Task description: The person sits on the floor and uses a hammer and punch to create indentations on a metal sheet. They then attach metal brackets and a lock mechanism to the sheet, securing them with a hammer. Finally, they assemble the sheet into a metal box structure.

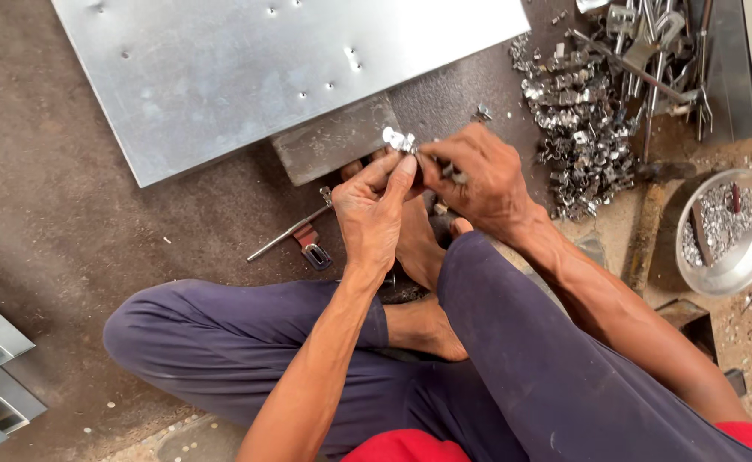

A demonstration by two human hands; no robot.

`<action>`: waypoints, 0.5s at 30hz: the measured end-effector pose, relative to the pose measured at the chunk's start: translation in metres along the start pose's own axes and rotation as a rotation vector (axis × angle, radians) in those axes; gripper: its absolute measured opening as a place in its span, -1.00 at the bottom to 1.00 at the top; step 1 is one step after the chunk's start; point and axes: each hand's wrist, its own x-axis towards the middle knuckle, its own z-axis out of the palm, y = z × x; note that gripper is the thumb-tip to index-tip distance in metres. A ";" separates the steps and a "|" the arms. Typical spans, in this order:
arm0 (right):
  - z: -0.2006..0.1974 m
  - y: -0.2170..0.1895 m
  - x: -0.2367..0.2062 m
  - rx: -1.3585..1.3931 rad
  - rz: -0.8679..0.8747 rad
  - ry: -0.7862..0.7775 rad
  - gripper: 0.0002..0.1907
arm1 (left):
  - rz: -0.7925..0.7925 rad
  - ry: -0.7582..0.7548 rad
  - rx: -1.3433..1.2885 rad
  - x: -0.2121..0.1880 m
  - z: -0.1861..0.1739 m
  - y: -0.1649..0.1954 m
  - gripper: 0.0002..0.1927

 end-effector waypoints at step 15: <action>-0.009 0.001 0.026 0.446 0.312 -0.190 -0.90 | 0.114 -0.043 0.443 -0.005 -0.014 0.032 -0.79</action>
